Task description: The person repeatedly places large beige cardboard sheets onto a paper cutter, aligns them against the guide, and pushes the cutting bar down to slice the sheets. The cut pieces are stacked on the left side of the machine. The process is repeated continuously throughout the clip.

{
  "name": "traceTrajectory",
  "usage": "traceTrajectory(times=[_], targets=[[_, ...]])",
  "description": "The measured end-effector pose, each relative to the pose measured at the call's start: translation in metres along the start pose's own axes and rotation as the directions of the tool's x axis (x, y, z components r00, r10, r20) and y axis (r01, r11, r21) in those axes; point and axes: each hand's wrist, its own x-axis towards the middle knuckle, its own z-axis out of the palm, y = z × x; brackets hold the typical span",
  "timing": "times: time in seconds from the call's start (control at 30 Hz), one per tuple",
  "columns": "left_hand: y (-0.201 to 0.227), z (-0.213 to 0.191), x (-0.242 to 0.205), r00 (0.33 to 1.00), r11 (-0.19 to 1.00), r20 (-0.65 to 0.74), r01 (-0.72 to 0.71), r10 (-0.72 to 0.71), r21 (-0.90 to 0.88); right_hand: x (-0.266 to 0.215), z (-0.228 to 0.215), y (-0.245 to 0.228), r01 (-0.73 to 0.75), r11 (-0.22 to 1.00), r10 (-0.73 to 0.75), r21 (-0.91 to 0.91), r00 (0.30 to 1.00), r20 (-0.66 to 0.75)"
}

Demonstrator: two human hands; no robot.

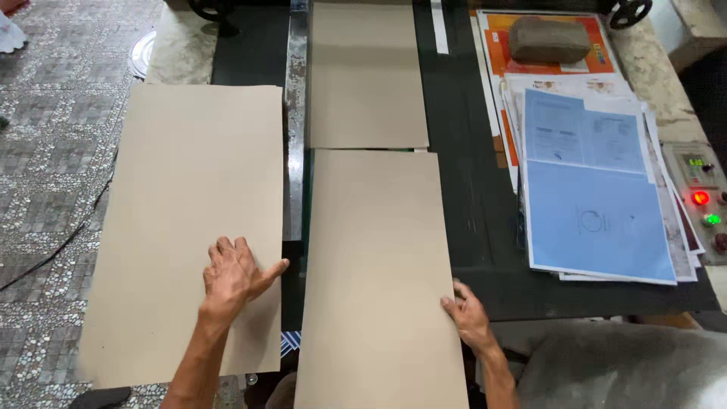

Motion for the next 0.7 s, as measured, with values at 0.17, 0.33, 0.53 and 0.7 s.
traceTrajectory(times=[0.17,0.33,0.53,0.7], targets=[[-0.012,-0.009,-0.008,0.995,0.988,0.053,-0.071,0.079,-0.136,-0.001,0.013,-0.021,0.116,0.921,-0.235,-0.371,0.927,-0.294],[-0.009,-0.007,-0.009,0.995,0.982,-0.029,-0.095,0.091,-0.161,0.038,-0.012,0.004,0.139,0.924,-0.233,-0.356,0.944,-0.235],[-0.01,0.002,-0.007,0.988,0.977,-0.11,-0.129,0.112,-0.172,0.076,-0.011,-0.01,0.187,0.927,-0.264,-0.325,0.941,-0.211],[-0.012,0.004,-0.006,0.985,0.975,-0.123,-0.139,0.119,-0.172,0.12,-0.008,-0.027,0.208,0.902,-0.312,-0.378,0.92,-0.238]])
